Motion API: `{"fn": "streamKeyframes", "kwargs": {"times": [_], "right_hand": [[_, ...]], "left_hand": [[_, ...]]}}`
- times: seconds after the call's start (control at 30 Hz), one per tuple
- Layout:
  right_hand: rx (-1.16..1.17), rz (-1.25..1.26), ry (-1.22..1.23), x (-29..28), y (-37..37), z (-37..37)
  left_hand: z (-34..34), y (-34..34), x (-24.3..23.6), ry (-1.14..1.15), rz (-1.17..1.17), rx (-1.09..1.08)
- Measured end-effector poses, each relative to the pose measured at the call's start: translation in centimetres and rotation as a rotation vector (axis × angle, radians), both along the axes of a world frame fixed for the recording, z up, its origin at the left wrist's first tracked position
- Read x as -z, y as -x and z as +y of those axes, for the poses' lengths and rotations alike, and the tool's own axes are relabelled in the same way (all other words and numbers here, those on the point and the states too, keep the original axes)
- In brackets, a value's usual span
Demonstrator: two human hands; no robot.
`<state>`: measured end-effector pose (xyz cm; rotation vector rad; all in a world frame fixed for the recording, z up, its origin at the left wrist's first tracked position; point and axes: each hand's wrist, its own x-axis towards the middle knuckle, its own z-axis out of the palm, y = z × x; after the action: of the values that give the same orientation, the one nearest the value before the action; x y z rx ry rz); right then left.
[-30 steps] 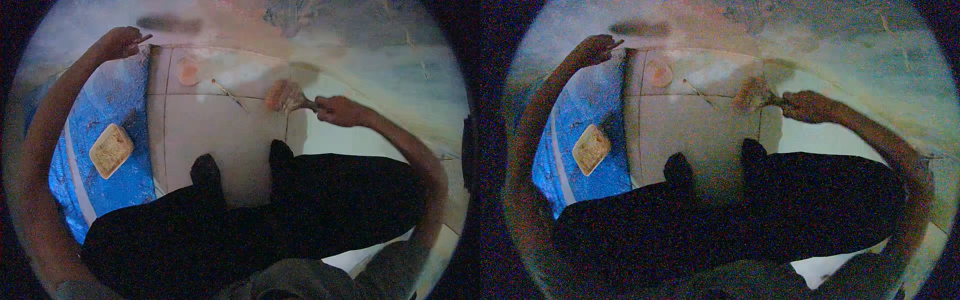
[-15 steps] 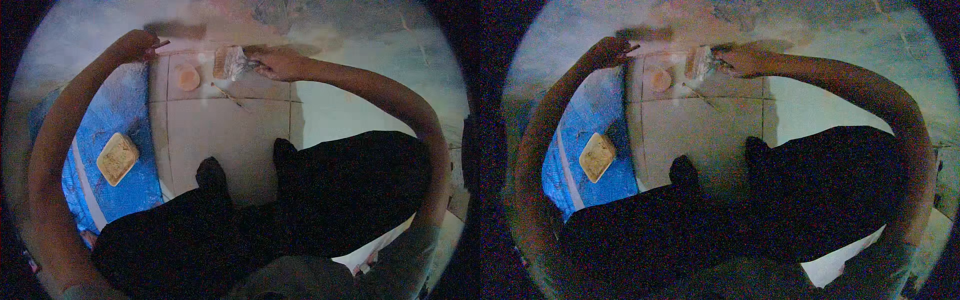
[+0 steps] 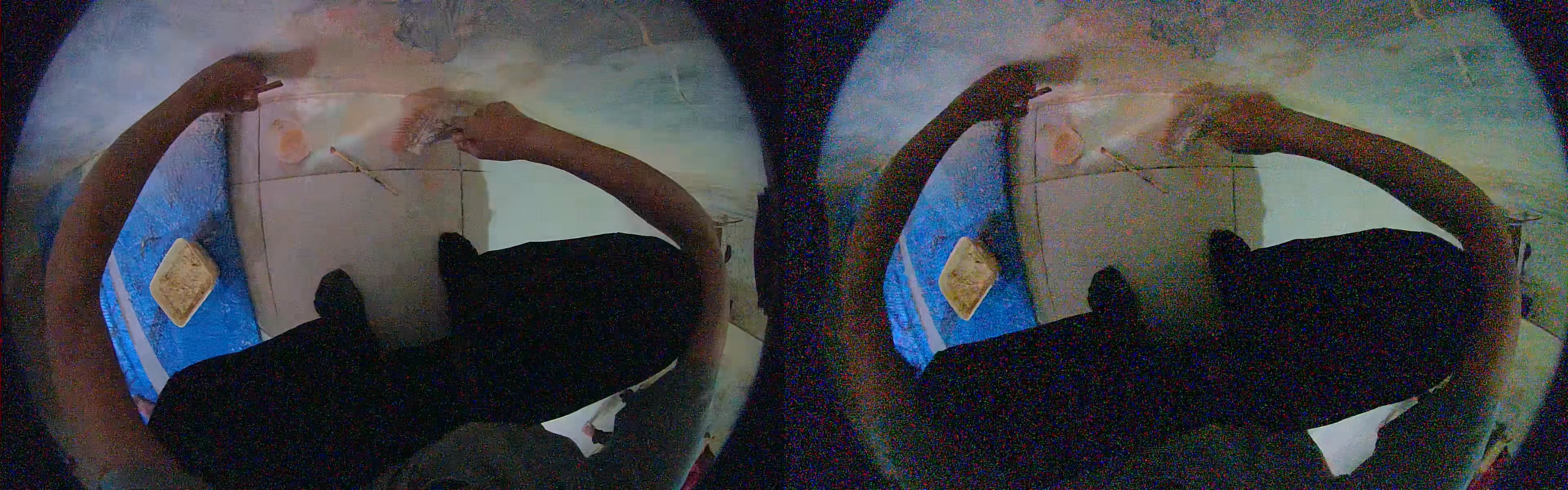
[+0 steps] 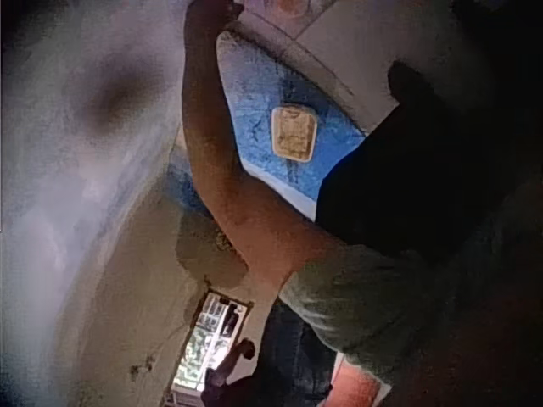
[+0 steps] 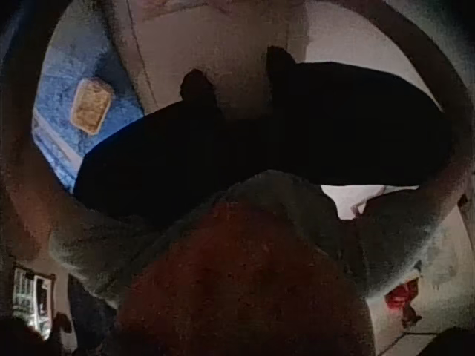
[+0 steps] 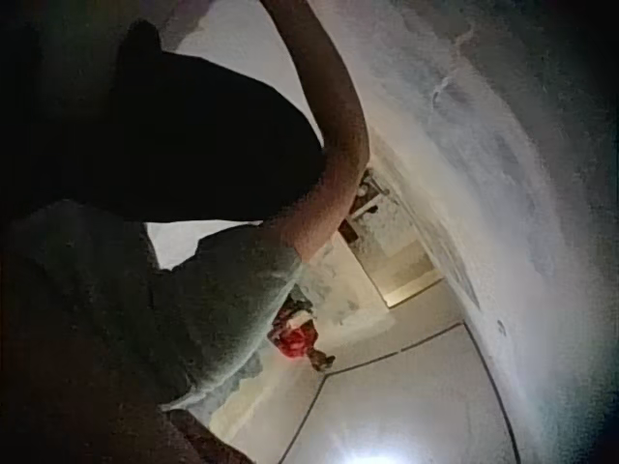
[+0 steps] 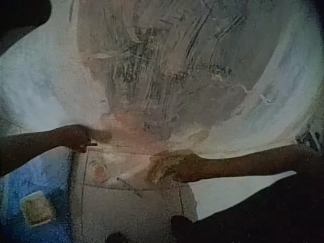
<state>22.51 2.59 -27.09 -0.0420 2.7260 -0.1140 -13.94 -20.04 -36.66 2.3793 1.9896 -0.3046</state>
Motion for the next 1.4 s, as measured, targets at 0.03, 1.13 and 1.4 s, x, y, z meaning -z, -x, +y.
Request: {"fn": "streamKeyframes", "kwargs": {"times": [0.03, 1.13, 1.4], "right_hand": [[0.004, 0.011, 0.006, -0.4, -0.2, 0.0], [0.198, 0.273, -0.147, -11.1, 2.8, 1.7], [0.508, 0.687, 0.478, -15.4, 1.1, -2.4]], "left_hand": [[-0.1, 0.0, -0.3, -0.013, 0.005, 0.034], [8.4, -16.6, -8.7, 0.301, -0.223, 0.362], [4.4, -25.1, -6.8, 0.144, -0.174, 0.754]]}}
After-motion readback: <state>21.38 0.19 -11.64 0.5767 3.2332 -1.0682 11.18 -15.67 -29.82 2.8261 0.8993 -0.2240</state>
